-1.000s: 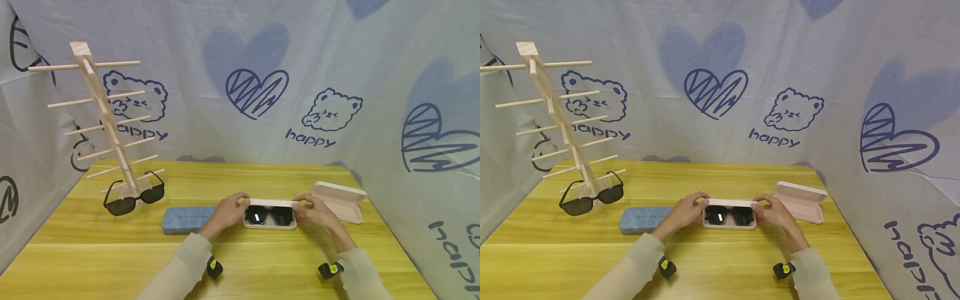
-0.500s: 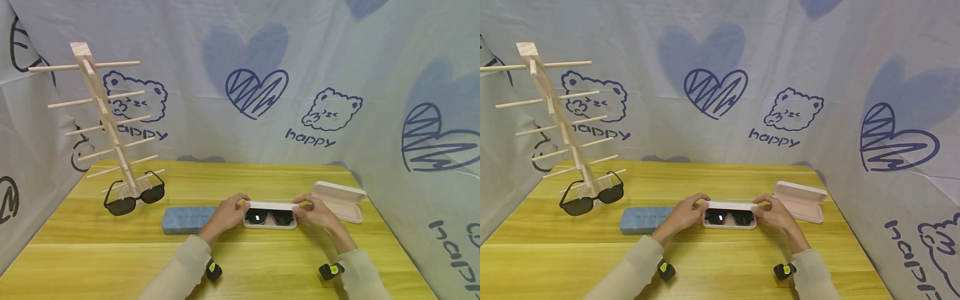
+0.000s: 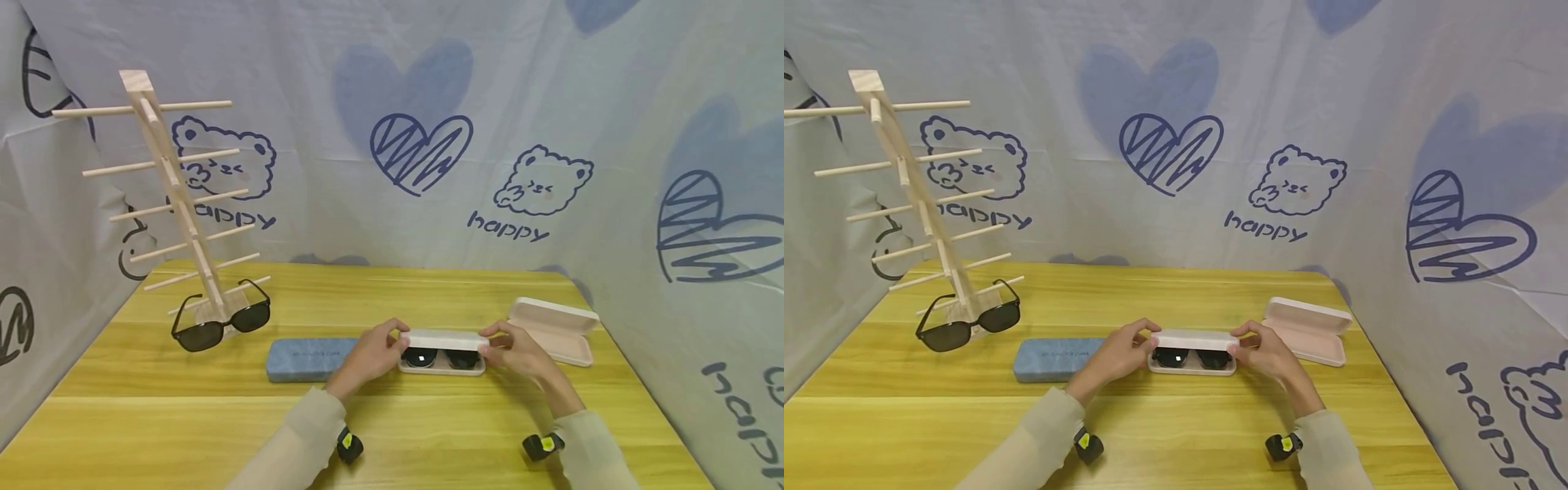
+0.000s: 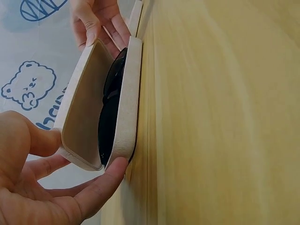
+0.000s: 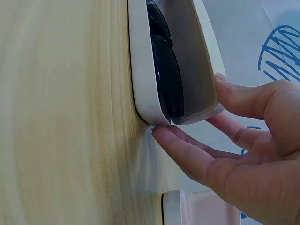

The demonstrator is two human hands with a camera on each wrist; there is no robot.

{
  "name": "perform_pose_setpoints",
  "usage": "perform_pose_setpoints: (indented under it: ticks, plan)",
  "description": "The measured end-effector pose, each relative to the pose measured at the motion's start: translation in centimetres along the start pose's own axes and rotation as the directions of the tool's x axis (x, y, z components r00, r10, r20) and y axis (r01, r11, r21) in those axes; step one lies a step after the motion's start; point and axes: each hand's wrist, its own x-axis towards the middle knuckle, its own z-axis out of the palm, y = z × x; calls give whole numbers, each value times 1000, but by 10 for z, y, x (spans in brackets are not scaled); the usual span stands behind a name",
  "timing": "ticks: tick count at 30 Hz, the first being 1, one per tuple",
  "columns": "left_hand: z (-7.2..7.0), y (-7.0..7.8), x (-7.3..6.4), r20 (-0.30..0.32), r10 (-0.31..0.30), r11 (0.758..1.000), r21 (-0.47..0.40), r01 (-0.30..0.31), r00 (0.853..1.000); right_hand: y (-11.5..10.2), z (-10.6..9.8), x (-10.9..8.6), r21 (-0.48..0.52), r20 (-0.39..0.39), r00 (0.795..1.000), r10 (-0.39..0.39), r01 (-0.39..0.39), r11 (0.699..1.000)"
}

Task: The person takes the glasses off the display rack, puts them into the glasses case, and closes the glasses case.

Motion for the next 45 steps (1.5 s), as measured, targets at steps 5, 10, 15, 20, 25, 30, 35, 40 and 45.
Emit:
perform_pose_setpoints:
  ticks: [5, 10, 15, 20, 25, 30, 35, 40, 45]
  plan:
    - [1, 0, 0, -3, 8, 1000, 2, -8, 1000, 0, 0, 0, -59, -9, 1000, -11, 11, 998]
    - [3, -1, 1, -18, 18, 999, 34, -18, 1000, 2, -1, 1, -116, -7, 1000, -26, 25, 993]
    - [3, -1, -2, -4, 21, 1000, 14, -21, 1000, 3, -2, 2, -143, 15, 998, -67, 69, 987]
    - [7, -2, -5, -23, 41, 999, 19, -40, 999, 2, 6, 2, -169, -26, 997, -73, 67, 983]
    - [13, -1, -4, -78, 58, 996, 77, -52, 995, 1, 14, 4, -218, -83, 995, -45, 26, 976]
    - [13, -1, -4, -79, 48, 996, 78, -41, 996, 3, 14, 6, -222, -90, 995, -35, 15, 975]
    - [13, -1, -5, -72, 49, 996, 82, -43, 996, 3, 13, 6, -220, -71, 996, -45, 28, 975]
    - [13, 0, -6, -71, 48, 995, 88, -42, 996, 1, 12, 6, -228, -56, 997, -51, 37, 973]
    - [13, 1, -7, -68, 51, 995, 88, -45, 996, -1, 10, 6, -230, -44, 999, -30, 19, 973]
